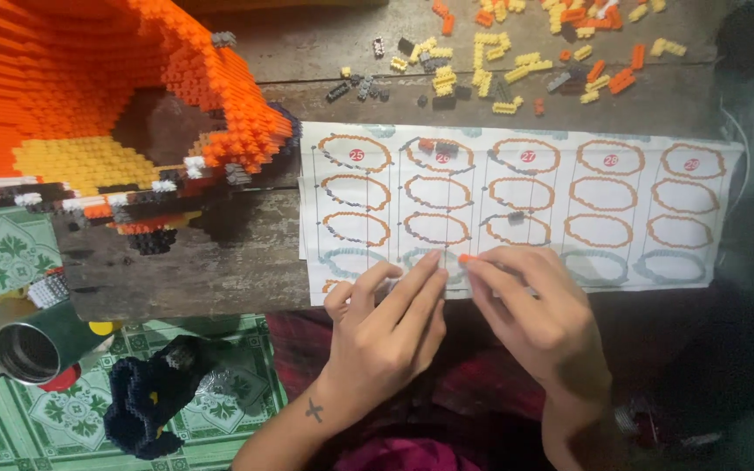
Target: Assembling a 3D structure using small interlocking plastic blocks according to a paper template
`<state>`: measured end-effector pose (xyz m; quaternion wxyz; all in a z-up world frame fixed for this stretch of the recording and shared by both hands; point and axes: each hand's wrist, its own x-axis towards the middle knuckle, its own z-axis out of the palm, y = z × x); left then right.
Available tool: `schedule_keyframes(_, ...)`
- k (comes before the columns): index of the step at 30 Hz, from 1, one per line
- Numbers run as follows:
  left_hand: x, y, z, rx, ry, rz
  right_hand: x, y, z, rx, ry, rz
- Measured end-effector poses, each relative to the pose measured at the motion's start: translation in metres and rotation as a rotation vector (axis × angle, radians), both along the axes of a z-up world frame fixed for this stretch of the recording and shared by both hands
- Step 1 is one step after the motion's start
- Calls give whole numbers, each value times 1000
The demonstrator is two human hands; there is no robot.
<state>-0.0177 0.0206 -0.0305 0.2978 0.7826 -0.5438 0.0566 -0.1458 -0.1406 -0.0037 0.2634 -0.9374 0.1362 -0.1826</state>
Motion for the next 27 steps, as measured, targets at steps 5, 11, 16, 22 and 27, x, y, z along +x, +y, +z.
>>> schedule_keyframes(5, -1, -25, 15, 4, 55, -92, -26, -9, -9, -42, 44, -134)
schedule_keyframes(11, -8, -79, 18, 107, -34, -69, -28, -12, -11, -43, 15, -177)
schedule_keyframes(16, -17, -99, 11, 160, -118, 22, -31, -13, -16, 5, 3, -187)
schedule_keyframes(22, 0, -65, 13, 152, -55, -44, -19, -10, -13, -52, -27, -194)
schedule_keyframes(27, 10, -31, 18, 86, 108, -53, -5, -4, -12, -31, -75, -109)
